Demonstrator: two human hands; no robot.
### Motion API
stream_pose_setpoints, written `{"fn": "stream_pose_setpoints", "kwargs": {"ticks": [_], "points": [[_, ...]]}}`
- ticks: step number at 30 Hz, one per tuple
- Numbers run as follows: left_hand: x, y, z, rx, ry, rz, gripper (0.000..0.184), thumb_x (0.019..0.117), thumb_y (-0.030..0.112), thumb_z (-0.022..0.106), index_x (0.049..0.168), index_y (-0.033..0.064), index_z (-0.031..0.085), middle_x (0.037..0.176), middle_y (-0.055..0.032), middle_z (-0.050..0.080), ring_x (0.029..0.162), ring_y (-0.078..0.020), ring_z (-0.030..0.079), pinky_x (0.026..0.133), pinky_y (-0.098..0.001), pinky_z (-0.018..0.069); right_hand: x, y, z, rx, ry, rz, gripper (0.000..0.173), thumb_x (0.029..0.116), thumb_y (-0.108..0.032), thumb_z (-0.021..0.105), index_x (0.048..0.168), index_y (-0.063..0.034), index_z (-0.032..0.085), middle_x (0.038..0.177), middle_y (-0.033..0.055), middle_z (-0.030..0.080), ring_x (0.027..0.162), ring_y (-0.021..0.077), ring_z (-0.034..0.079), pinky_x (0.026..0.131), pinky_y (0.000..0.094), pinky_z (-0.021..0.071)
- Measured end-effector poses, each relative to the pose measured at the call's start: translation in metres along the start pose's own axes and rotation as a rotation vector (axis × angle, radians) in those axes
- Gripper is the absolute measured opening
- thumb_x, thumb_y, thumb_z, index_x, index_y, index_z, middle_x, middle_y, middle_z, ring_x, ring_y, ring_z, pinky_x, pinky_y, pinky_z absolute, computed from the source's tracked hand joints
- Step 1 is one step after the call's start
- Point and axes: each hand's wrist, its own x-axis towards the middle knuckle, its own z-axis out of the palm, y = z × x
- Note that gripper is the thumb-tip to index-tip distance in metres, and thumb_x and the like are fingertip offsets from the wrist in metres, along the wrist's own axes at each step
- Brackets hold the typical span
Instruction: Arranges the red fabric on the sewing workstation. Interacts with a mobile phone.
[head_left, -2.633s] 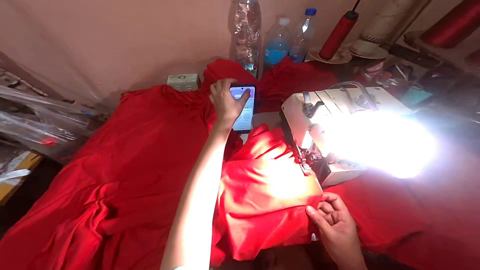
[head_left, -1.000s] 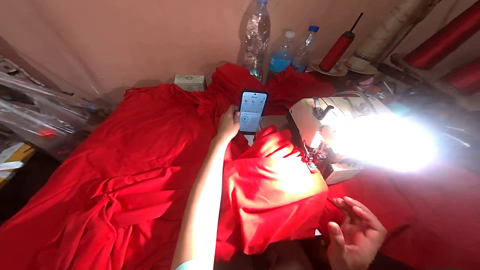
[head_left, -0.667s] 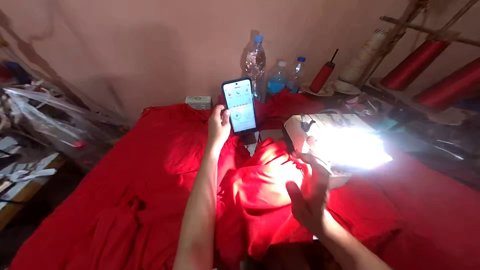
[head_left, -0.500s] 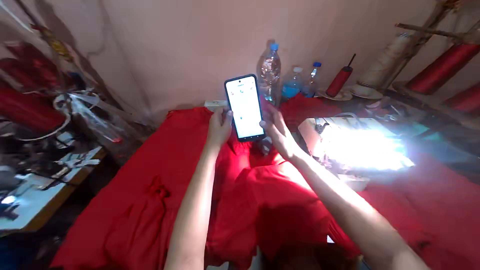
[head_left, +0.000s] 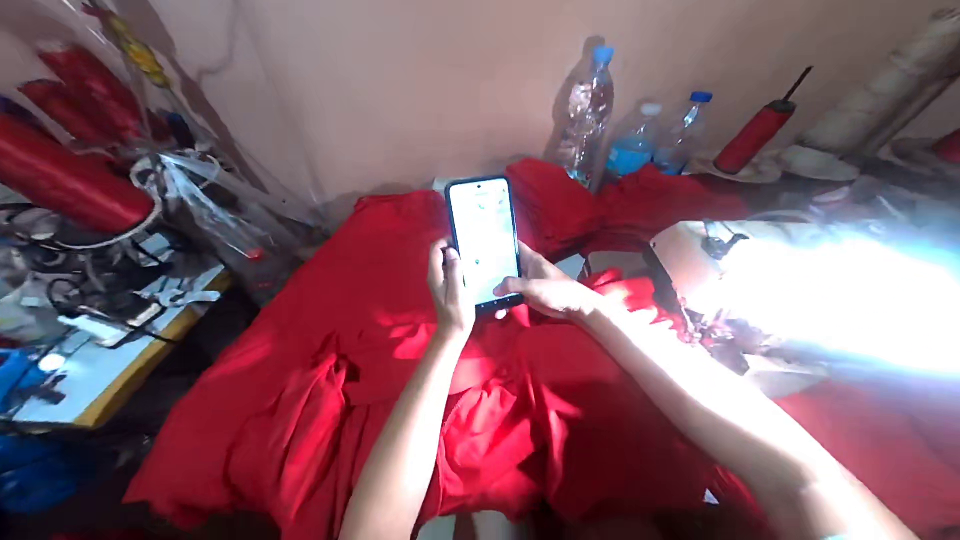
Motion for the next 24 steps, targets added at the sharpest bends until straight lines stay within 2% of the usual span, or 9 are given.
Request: {"fn": "stream_pose_setpoints", "kwargs": {"ticks": [3, 8, 11, 14, 24], "points": [[0.005, -0.006, -0.005, 0.005, -0.014, 0.052, 0.032, 0.1071, 0.016, 0.031, 0.126, 0.0001, 0.051, 0.102, 0.0044, 0.057, 0.092, 0.0035, 0.061, 0.085, -0.0205, 0.0539, 0.003, 0.0, 0.001, -0.003, -0.001, 0.002, 0.07, 0.0885, 0.017, 0.056, 0.148, -0.0119, 0.032, 0.113, 0.0079, 0.065, 0.085, 0.0165, 0.071, 0.064, 0.0313, 0.0626], [0.004, -0.012, -0.013, -0.007, -0.033, 0.098, 0.029, 0.1075, 0.015, 0.031, 0.123, 0.0056, 0.053, 0.101, 0.0079, 0.058, 0.092, 0.0038, 0.062, 0.086, -0.0203, 0.0542, 0.002, 0.003, 0.0, -0.023, -0.044, 0.025, 0.067, 0.0892, 0.015, 0.055, 0.147, -0.0131, 0.034, 0.114, 0.0088, 0.065, 0.084, 0.017, 0.072, 0.061, 0.0313, 0.0628], [0.002, -0.013, -0.015, -0.003, -0.044, 0.112, 0.029, 0.1084, 0.016, 0.03, 0.124, 0.0068, 0.054, 0.102, 0.008, 0.06, 0.093, 0.0031, 0.063, 0.086, -0.0211, 0.0551, -0.001, 0.003, 0.001, -0.03, -0.038, 0.036, 0.068, 0.0916, 0.013, 0.054, 0.15, -0.0141, 0.031, 0.116, 0.0083, 0.064, 0.087, 0.0159, 0.071, 0.063, 0.031, 0.0632], [0.003, -0.014, -0.014, -0.016, -0.023, 0.12, 0.027, 0.1072, 0.012, 0.031, 0.12, 0.0056, 0.053, 0.1, 0.0098, 0.06, 0.092, 0.0041, 0.063, 0.086, -0.0205, 0.0554, -0.001, 0.0, 0.005, -0.026, -0.013, 0.034, 0.065, 0.0922, 0.014, 0.056, 0.148, -0.0112, 0.033, 0.115, 0.0089, 0.065, 0.086, 0.0167, 0.072, 0.061, 0.0304, 0.0633], [0.0, -0.015, -0.019, 0.043, -0.035, 0.11, 0.03, 0.1082, 0.015, 0.031, 0.124, 0.0061, 0.054, 0.103, 0.0067, 0.061, 0.094, 0.0015, 0.064, 0.087, -0.0227, 0.0556, -0.002, 0.002, 0.007, -0.038, -0.029, 0.021, 0.063, 0.0921, 0.014, 0.057, 0.146, -0.0097, 0.035, 0.114, 0.0088, 0.065, 0.083, 0.0158, 0.072, 0.06, 0.0293, 0.0632]]}}
